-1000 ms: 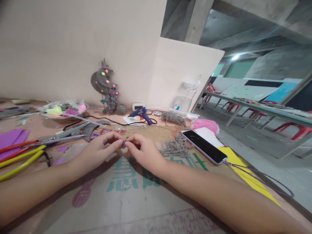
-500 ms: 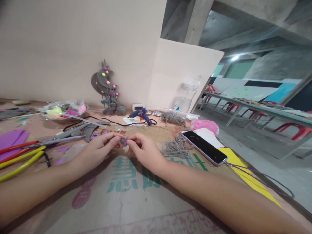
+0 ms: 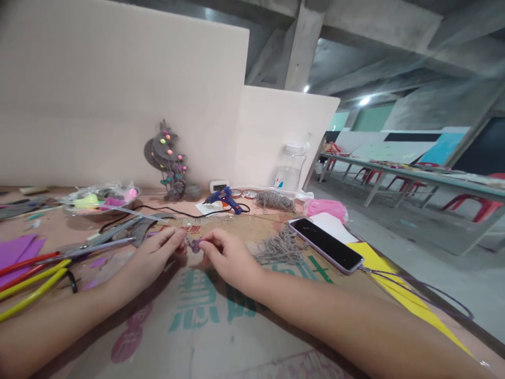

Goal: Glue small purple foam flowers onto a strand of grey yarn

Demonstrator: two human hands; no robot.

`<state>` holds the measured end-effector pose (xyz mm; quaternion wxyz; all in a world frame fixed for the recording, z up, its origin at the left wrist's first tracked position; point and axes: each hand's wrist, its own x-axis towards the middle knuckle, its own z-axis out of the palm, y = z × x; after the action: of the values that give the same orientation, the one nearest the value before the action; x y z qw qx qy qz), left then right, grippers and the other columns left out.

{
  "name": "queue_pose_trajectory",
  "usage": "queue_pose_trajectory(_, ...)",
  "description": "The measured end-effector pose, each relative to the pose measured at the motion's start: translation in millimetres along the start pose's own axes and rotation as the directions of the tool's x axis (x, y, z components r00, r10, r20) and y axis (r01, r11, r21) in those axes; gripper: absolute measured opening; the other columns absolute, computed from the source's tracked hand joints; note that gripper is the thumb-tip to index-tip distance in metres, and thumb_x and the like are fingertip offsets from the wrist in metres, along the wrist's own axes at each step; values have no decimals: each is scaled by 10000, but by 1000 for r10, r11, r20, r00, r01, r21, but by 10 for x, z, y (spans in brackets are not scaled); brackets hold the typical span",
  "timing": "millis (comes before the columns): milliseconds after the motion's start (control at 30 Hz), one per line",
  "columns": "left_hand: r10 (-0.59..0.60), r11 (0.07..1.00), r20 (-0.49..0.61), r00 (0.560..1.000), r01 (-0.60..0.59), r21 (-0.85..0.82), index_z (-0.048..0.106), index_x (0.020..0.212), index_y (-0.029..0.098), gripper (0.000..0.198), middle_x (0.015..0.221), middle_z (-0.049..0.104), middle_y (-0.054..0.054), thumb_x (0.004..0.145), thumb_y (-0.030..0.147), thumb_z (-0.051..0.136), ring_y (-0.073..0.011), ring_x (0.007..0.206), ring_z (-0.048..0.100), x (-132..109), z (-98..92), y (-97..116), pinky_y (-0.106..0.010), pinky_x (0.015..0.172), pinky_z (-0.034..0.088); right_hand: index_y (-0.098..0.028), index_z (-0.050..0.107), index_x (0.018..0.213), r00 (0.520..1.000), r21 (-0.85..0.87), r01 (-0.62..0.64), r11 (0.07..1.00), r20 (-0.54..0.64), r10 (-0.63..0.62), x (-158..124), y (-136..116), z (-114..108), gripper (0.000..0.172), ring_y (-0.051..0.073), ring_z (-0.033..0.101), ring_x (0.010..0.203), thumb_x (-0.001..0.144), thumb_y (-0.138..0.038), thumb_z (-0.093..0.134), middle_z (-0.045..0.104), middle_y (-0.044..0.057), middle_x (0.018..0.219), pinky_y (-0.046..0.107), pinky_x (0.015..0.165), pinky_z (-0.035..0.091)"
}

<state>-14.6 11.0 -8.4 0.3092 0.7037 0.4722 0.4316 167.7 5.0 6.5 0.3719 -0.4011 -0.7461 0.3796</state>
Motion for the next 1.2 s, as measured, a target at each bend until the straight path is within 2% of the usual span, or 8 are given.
queue_pose_trajectory(233, -52, 998, 89, 995, 55, -36, 512, 779, 174, 255, 723, 543, 6, 866, 408, 461, -156, 698, 516, -7, 16, 72, -261, 647, 386, -183, 583, 858, 997, -151, 74, 986, 23, -71, -55, -23, -42, 177, 108, 582, 621, 886, -297, 450, 634, -3, 671, 211, 581, 423)
queue_pose_trajectory(367, -21, 999, 64, 998, 19, 25, 479, 736, 182, 306, 668, 488, 20, 891, 433, 397, -146, 646, 479, -18, 13, 87, -252, 612, 371, -184, 608, 890, 993, -212, 117, 970, 32, -113, -52, -10, -82, 201, 110, 588, 623, 887, -312, 453, 652, -2, 685, 213, 582, 415)
queue_pose_trajectory(533, 26, 994, 86, 996, -35, 107, 510, 701, 183, 369, 670, 530, -3, 907, 443, 349, -161, 658, 494, -60, 1, 119, -260, 608, 383, -174, 615, 876, 988, -252, 153, 955, 34, -150, -6, 18, -127, 197, 127, 590, 676, 880, -290, 456, 660, 18, 750, 232, 615, 425)
queue_pose_trajectory(700, 30, 995, 44, 999, -33, 91, 497, 704, 182, 321, 661, 522, 11, 904, 398, 369, -147, 655, 503, -65, -6, 141, -240, 594, 394, -182, 603, 874, 989, -212, 142, 967, 59, -133, -5, 15, -121, 181, 123, 580, 641, 880, -290, 458, 641, 7, 707, 232, 602, 426)
queue_pose_trajectory(900, -31, 995, 77, 997, 24, 94, 609, 873, 183, 168, 825, 639, -15, 840, 289, 482, -168, 779, 580, -45, 3, 191, -274, 729, 449, -179, 549, 811, 996, -33, 68, 997, 59, -66, 17, 33, -90, 145, 102, 556, 565, 871, -286, 471, 582, -17, 620, 219, 565, 432)
queue_pose_trajectory(1033, -73, 990, 59, 996, 65, 124, 656, 895, 186, 179, 890, 687, -26, 816, 249, 507, -181, 821, 611, -49, 5, 221, -298, 785, 463, -180, 513, 791, 997, 61, 17, 998, 69, -22, 44, 53, -81, 133, 95, 529, 520, 869, -278, 468, 550, -33, 576, 215, 537, 429)
queue_pose_trajectory(1200, -73, 995, 94, 993, 66, 76, 657, 994, 189, 242, 987, 697, -47, 804, 282, 538, -210, 908, 626, -60, 3, 221, -328, 820, 477, -178, 539, 803, 995, 23, 41, 999, 86, -43, 29, 58, -94, 148, 97, 531, 543, 866, -294, 472, 554, -25, 598, 218, 551, 430)
